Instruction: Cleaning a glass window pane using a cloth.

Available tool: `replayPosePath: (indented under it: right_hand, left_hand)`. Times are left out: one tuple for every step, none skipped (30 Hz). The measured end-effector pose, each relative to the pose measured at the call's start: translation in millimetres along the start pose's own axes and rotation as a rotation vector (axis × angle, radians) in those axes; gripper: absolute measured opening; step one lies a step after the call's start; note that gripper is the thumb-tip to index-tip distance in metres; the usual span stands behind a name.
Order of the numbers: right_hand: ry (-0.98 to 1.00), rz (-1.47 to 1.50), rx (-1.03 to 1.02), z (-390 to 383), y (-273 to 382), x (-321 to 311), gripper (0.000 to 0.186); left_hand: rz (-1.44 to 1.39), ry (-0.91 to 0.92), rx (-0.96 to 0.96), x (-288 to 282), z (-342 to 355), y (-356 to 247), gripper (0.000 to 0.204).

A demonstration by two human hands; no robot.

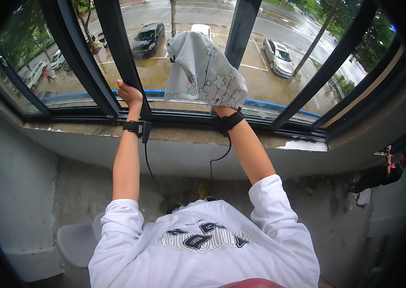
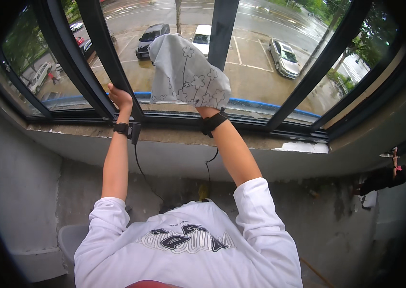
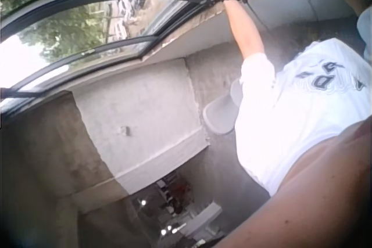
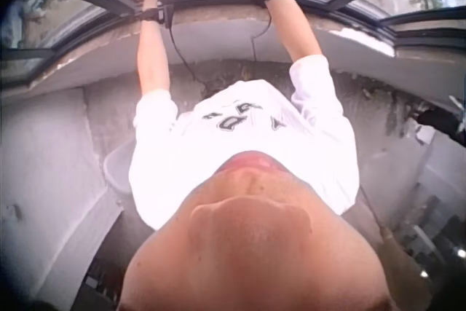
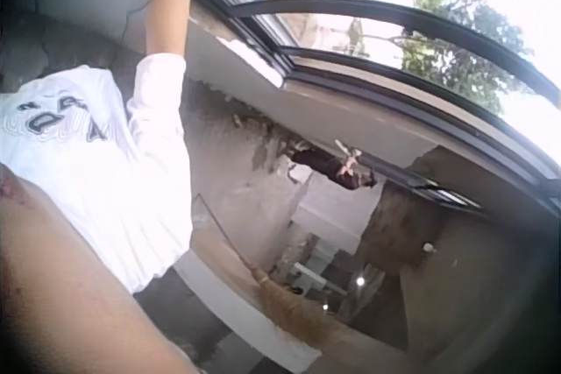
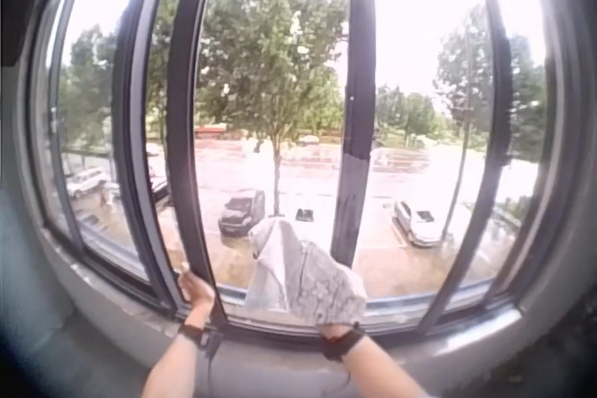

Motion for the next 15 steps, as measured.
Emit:
replayPosePath:
  right_hand:
    - [0.147,-0.112,0.16,-1,-16,-19,0.04]
    - [0.139,-0.143,0.162,11,-29,-41,0.04]
    - [0.015,-0.146,0.12,31,-37,-60,0.039]
    - [-0.107,-0.14,0.073,53,-42,-76,0.038]
    - [-0.226,-0.128,0.025,74,-44,-88,0.039]
    - [-0.346,-0.14,-0.025,91,-48,-115,0.041]
    - [-0.337,-0.201,0.059,113,-58,-146,0.039]
    - [-0.528,-0.041,-0.055,121,-70,-168,0.038]
    - [-0.603,-0.523,-0.124,129,-92,-194,0.034]
    - [-0.356,-0.152,0.266,148,-101,-212,0.034]
    - [-0.489,-0.186,0.09,163,-91,-249,0.034]
    - [-0.616,-0.218,-0.086,172,-89,-281,0.035]
    - [-0.685,-0.212,-0.175,183,-96,-308,0.035]
    - [-0.757,-0.186,-0.263,194,-97,-325,0.035]
    - [-0.766,-0.193,-0.264,208,-98,-337,0.035]
  left_hand:
    - [-0.002,0.014,-0.026,0,-1,1,0.069]
    - [-0.023,0.026,-0.001,8,-8,-4,0.069]
    - [-0.06,0.064,-0.018,10,-7,-1,0.069]
    - [-0.094,0.096,-0.033,8,-4,4,0.069]
    - [-0.12,0.088,-0.041,1,-1,6,0.068]
    - [-0.119,0.078,-0.033,2,-4,-1,0.066]
    - [-0.13,0.084,-0.049,13,-8,3,0.065]
    - [-0.121,0.074,-0.05,12,-3,12,0.065]
    - [-0.142,0.099,-0.042,22,-6,13,0.063]
    - [-0.108,0.094,-0.078,6,1,17,0.063]
    - [-0.132,0.092,-0.068,7,2,14,0.062]
    - [-0.152,0.093,-0.057,8,3,13,0.062]
    - [-0.141,0.094,-0.048,11,-2,3,0.062]
    - [-0.173,0.119,-0.087,13,1,15,0.061]
    - [-0.159,0.121,-0.093,15,3,24,0.061]
Point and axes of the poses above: each hand's wrist, its own z-axis towards the middle knuckle, its own x-axis out of the palm, y = z × x, the point moved 9 cm from there along z, towards the middle knuckle, and after that the axes turned 1 degree about -y, right-handed, at the moved point
